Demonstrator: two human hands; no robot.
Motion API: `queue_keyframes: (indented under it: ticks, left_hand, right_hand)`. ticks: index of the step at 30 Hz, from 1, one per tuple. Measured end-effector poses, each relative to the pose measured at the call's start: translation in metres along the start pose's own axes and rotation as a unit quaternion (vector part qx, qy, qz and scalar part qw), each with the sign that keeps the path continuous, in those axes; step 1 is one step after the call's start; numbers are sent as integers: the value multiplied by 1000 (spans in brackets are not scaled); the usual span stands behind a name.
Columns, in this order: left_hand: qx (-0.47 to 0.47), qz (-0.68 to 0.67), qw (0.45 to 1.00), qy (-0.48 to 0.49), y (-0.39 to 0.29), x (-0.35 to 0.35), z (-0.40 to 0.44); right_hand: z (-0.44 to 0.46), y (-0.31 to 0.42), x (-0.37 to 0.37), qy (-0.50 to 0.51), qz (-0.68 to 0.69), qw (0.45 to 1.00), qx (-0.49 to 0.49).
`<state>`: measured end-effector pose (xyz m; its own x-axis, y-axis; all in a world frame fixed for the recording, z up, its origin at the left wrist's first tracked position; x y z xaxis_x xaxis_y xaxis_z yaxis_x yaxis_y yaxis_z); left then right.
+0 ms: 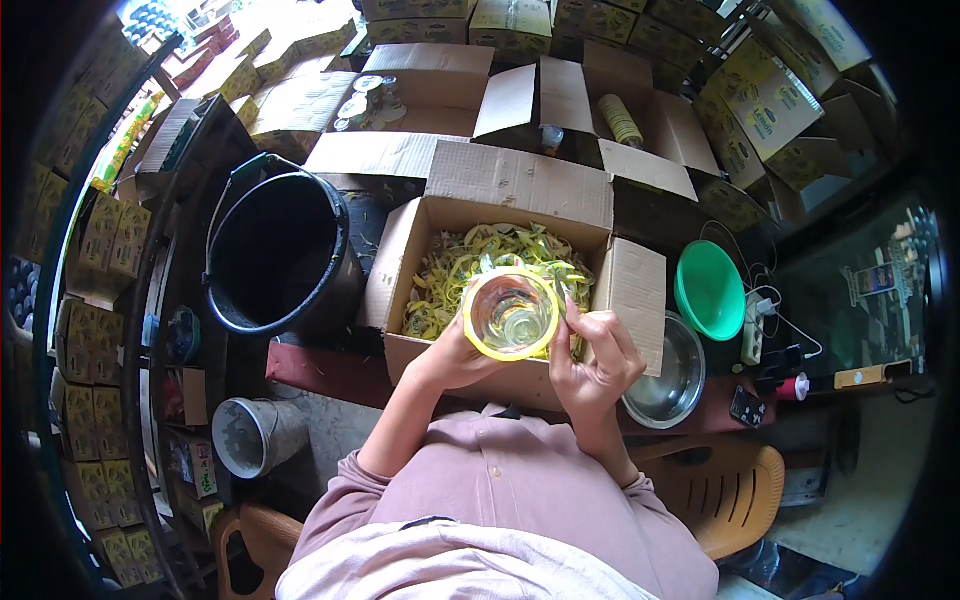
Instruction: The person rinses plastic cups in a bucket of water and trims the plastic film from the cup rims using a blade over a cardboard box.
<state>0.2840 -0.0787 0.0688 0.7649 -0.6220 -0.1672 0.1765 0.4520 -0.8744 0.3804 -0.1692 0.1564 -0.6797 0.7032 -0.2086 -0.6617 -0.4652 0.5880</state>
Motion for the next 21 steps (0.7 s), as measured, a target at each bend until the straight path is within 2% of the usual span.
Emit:
queue_keyframes:
  ticks: [3,6,9,16,19,21]
  left_hand:
    - [-25,-22,999,-8,0,-3,0]
    - [-9,26,999,18,3,0,-1]
    - [32,139,988,63,-6,7,-3]
    - [7,78,996,51,0,3,-2]
    - [2,39,997,72,-6,10,-2]
    - [-7,-17,998,54,-2,9,-1]
  right_hand:
    - [-5,-4,1,-2,10,1000,15]
    - [-6,-6,0,-4,2,1000,23]
    - [-3,-6,-3,0,-9,1000,27]
    - [-8,-16,-4,-3,22,999,41]
    - [-7,-17,-4,9,14,999,45]
    - [-5,-17,-4,9,16,999,47]
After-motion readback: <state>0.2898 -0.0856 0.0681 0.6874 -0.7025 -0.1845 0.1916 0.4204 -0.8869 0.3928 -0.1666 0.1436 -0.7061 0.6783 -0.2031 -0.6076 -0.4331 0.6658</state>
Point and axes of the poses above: each hand's wrist, its own z-axis towards the middle knuckle, its own x-axis out of the palm, y = z × x, the point moved 9 cm from there along z, towards the middle knuckle, and after that the axes turned 13 degrees about z, right-handed, at the moved point
